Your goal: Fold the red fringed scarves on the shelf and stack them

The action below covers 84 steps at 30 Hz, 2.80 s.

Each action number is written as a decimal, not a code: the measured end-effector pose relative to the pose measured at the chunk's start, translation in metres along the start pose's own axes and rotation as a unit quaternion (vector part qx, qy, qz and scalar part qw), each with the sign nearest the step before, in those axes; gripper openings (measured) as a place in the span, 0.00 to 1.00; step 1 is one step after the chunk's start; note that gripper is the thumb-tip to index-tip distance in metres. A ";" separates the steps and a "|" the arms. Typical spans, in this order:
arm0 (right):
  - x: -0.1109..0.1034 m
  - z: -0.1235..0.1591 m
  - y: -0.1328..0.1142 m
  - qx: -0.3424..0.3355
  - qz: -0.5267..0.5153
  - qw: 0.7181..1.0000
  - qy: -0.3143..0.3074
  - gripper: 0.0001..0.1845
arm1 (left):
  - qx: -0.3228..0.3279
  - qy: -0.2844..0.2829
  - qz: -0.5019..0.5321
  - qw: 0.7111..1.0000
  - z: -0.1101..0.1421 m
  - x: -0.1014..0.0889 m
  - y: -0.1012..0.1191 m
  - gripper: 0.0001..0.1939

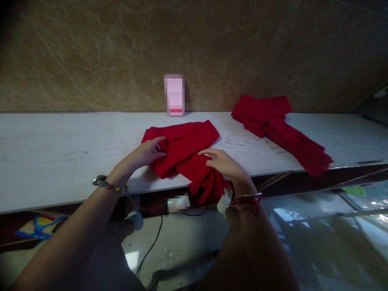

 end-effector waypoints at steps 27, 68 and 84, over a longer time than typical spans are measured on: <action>0.004 -0.013 0.002 0.033 0.122 0.989 0.083 0.20 | 0.311 -0.025 -0.176 0.934 0.030 0.022 0.020 0.27; 0.108 0.024 -0.064 -0.252 0.444 0.855 0.093 0.13 | 0.186 -0.085 -0.044 0.978 0.039 -0.015 -0.039 0.43; 0.112 0.022 -0.079 -0.277 0.363 0.878 0.142 0.16 | 0.228 0.034 -0.134 0.964 0.036 -0.012 -0.028 0.28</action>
Point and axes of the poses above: each hand's wrist, its own z-axis away from the middle knuckle, its own x-axis out of the palm, y = z × x, the point moved 4 cm from there along -z, towards the middle knuckle, and after that the axes turned 7 degrees about z, right-handed, at the moved point
